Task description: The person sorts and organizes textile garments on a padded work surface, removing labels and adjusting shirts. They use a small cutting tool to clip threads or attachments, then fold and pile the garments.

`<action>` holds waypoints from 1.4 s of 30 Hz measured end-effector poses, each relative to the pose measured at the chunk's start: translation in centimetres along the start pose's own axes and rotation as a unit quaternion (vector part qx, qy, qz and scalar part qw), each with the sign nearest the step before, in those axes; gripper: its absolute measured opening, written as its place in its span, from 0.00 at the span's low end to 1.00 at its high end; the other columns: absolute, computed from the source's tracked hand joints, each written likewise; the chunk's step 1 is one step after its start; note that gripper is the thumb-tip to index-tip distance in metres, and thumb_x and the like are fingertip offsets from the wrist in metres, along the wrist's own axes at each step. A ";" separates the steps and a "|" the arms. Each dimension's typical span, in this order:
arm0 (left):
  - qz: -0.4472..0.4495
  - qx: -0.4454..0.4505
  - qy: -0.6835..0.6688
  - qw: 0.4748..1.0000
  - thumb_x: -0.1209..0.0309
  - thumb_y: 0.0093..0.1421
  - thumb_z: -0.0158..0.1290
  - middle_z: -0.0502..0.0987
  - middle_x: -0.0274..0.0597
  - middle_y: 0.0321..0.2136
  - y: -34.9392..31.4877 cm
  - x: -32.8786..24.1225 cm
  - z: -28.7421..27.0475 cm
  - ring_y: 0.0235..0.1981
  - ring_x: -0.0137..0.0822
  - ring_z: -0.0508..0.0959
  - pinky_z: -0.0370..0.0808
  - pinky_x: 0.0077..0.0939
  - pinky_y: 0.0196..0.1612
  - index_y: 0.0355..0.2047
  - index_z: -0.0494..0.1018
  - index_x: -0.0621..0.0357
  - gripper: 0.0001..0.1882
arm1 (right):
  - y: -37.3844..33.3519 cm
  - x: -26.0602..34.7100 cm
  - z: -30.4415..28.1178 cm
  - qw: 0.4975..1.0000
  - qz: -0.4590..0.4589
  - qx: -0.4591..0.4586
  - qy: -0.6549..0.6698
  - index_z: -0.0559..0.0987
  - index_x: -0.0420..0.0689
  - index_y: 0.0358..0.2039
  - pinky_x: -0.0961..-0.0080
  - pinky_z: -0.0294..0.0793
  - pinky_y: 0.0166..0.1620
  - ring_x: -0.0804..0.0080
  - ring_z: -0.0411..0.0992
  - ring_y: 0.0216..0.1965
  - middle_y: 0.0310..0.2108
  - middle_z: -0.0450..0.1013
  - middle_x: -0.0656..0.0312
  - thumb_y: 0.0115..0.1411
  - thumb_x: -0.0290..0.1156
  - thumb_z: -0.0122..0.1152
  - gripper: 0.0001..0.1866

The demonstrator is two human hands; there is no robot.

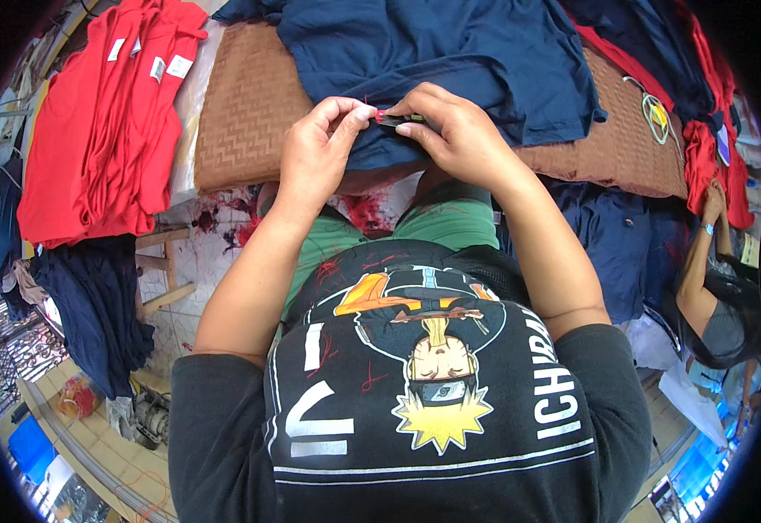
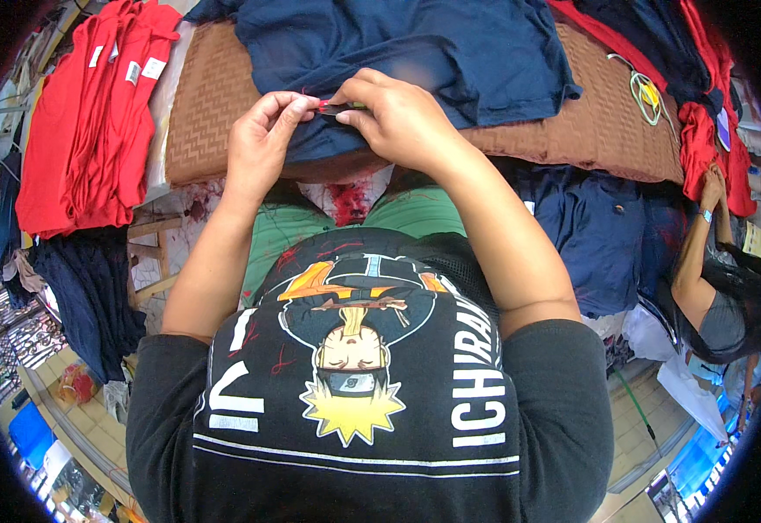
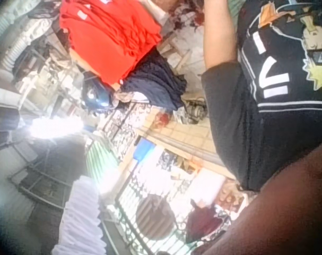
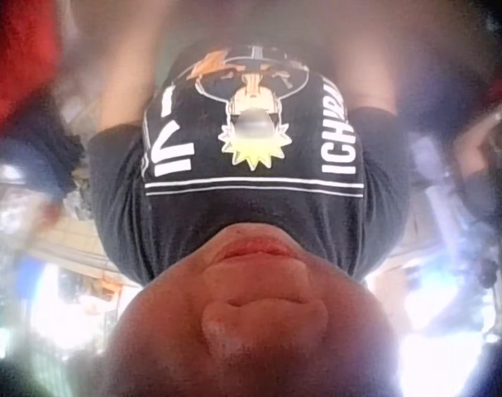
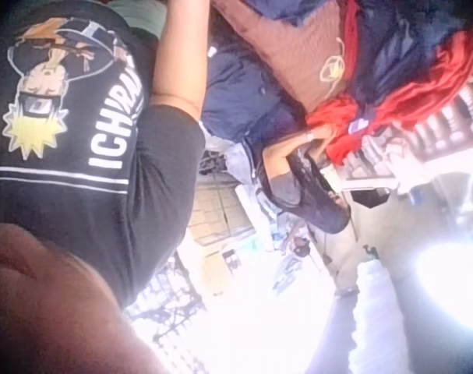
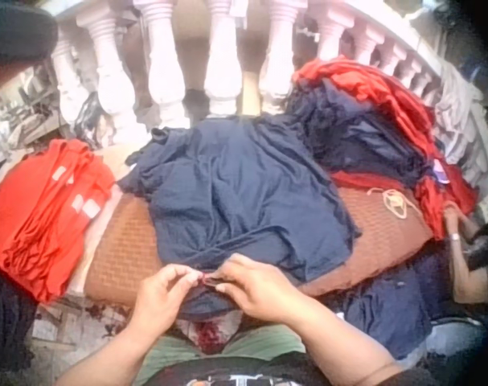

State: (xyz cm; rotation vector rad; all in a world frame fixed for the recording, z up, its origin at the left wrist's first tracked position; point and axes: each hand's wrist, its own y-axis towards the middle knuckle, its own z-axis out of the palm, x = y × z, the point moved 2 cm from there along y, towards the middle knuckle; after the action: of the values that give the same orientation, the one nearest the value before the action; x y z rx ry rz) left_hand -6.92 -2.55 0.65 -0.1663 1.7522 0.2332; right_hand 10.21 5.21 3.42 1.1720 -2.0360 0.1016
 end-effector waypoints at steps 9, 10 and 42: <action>-0.032 0.175 0.064 0.982 0.66 0.64 0.50 0.80 0.40 0.31 -4.0 -4.1 -10.3 0.33 0.29 0.76 0.72 0.25 0.41 0.39 0.77 0.65 0.14 | 0.7 -0.8 -1.7 0.994 -0.014 -0.090 -0.064 0.77 0.43 0.37 0.63 0.73 0.43 0.53 0.73 0.40 0.37 0.74 0.54 0.56 0.32 0.59 0.10; -0.115 0.248 0.224 0.936 0.67 0.63 0.51 0.80 0.45 0.30 -6.0 -4.4 -13.6 0.33 0.33 0.78 0.73 0.27 0.40 0.38 0.77 0.66 0.13 | 0.8 -1.0 -2.5 0.993 -0.007 -0.105 -0.061 0.77 0.42 0.38 0.64 0.73 0.44 0.53 0.74 0.40 0.37 0.74 0.53 0.56 0.32 0.59 0.11; 0.235 0.059 0.332 0.911 0.71 0.53 0.59 0.78 0.40 0.37 1.0 -2.1 0.2 0.41 0.39 0.78 0.74 0.28 0.44 0.38 0.79 0.54 0.11 | -1.7 -3.5 -2.9 0.998 0.052 -0.015 -0.026 0.80 0.41 0.39 0.68 0.74 0.43 0.55 0.76 0.38 0.36 0.77 0.52 0.54 0.29 0.61 0.12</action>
State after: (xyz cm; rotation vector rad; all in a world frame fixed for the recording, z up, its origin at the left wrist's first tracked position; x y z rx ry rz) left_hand -6.61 -1.54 2.71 0.3112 2.4688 0.4564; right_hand 14.17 7.91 2.74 1.0608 -2.1361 0.0916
